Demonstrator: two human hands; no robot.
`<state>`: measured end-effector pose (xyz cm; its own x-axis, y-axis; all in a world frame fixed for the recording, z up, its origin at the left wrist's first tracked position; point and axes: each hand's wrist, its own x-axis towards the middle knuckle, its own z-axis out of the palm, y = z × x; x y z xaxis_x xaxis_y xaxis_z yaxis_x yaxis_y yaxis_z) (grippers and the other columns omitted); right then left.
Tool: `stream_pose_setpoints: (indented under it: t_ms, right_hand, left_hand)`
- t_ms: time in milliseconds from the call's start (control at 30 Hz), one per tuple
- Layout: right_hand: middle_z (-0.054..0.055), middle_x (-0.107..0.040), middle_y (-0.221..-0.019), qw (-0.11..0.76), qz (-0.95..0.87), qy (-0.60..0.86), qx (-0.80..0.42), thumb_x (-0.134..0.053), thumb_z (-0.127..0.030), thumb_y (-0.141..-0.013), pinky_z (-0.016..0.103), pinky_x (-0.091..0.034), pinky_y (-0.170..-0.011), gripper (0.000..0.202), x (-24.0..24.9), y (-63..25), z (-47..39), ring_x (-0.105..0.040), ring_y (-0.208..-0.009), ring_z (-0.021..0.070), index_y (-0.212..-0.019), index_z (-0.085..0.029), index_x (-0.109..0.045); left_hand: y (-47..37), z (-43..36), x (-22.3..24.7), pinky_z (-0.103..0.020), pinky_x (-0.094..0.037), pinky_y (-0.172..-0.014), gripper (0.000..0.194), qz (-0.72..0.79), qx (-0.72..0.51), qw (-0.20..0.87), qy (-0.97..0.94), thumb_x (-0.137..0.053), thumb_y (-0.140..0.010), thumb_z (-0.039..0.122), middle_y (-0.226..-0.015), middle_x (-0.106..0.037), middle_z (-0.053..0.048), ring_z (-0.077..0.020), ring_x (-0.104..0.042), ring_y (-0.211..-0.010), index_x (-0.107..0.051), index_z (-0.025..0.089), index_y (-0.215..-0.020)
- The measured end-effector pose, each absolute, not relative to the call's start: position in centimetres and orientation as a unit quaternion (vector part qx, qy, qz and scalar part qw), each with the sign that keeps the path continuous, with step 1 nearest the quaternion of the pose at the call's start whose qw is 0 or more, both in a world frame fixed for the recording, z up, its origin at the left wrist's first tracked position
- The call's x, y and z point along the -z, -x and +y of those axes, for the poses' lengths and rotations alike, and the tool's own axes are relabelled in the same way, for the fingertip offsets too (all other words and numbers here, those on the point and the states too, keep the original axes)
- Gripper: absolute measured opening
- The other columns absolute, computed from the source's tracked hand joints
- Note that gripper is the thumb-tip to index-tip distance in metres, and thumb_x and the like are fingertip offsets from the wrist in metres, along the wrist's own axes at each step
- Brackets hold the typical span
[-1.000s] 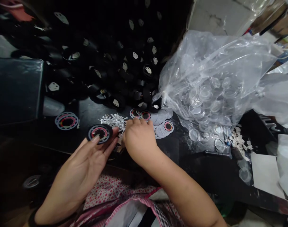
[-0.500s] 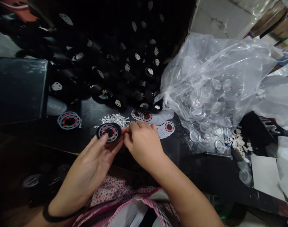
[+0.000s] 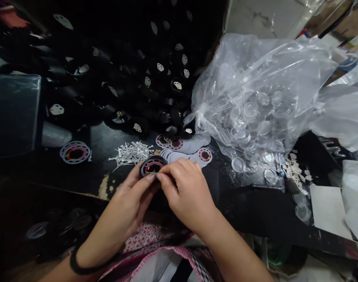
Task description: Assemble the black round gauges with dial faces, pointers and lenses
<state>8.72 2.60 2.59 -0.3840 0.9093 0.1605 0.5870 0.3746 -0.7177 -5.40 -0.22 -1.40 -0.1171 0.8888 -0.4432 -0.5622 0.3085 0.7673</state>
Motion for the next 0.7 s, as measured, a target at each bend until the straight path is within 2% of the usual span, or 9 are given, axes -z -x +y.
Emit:
stream_pose_setpoints:
  t_ms: [267, 400, 600, 700]
  right_hand:
    - [0.002, -0.068, -0.089, 0.208, -0.778, 0.530, -0.267, -0.055, -0.020, -0.099, 0.033, -0.037, -0.077, 0.012, -3.2, -9.8, 2.3, -0.058, -0.079, 0.0162, -0.089, -0.019, -0.063]
    - [0.001, -0.068, -0.085, 0.223, -0.770, 0.533, -0.272, -0.056, -0.020, -0.099, 0.032, -0.037, -0.075, 0.014, -3.2, -9.9, 2.0, -0.057, -0.077, 0.0155, -0.087, -0.020, -0.063]
    - [-0.002, -0.066, -0.079, 0.276, -0.748, 0.516, -0.314, -0.059, -0.022, -0.098, 0.030, -0.039, -0.074, 0.015, -3.2, -10.3, 1.7, -0.058, -0.076, 0.0143, -0.084, -0.020, -0.063]
    - [-0.002, -0.066, -0.079, 0.271, -0.749, 0.522, -0.305, -0.060, -0.022, -0.098, 0.030, -0.039, -0.073, 0.015, -3.4, -10.3, 1.5, -0.058, -0.075, 0.0143, -0.083, -0.020, -0.063]
  left_hand:
    - [4.4, -1.1, 2.1, -0.030, -0.045, -0.108, 0.027, 0.489, -0.527, 0.642, -0.266, -0.071, -0.090, 0.034, -0.122, -0.072, 0.002, -0.0205, -0.064, -0.120, -0.068, 0.034, -0.116]
    - [4.5, -1.3, 1.5, -0.028, -0.050, -0.101, 0.026, 0.511, -0.524, 0.615, -0.293, -0.072, -0.089, 0.035, -0.118, -0.073, 0.001, -0.0201, -0.067, -0.115, -0.068, 0.032, -0.114]
    - [4.4, -1.1, 0.5, -0.031, -0.055, -0.095, 0.025, 0.529, -0.515, 0.600, -0.308, -0.074, -0.085, 0.036, -0.106, -0.076, -0.001, -0.0224, -0.071, -0.105, -0.070, 0.030, -0.108]
    - [4.4, -1.0, 0.2, -0.031, -0.056, -0.091, 0.022, 0.532, -0.525, 0.582, -0.321, -0.076, -0.082, 0.032, -0.101, -0.077, 0.000, -0.0221, -0.073, -0.101, -0.071, 0.030, -0.103]
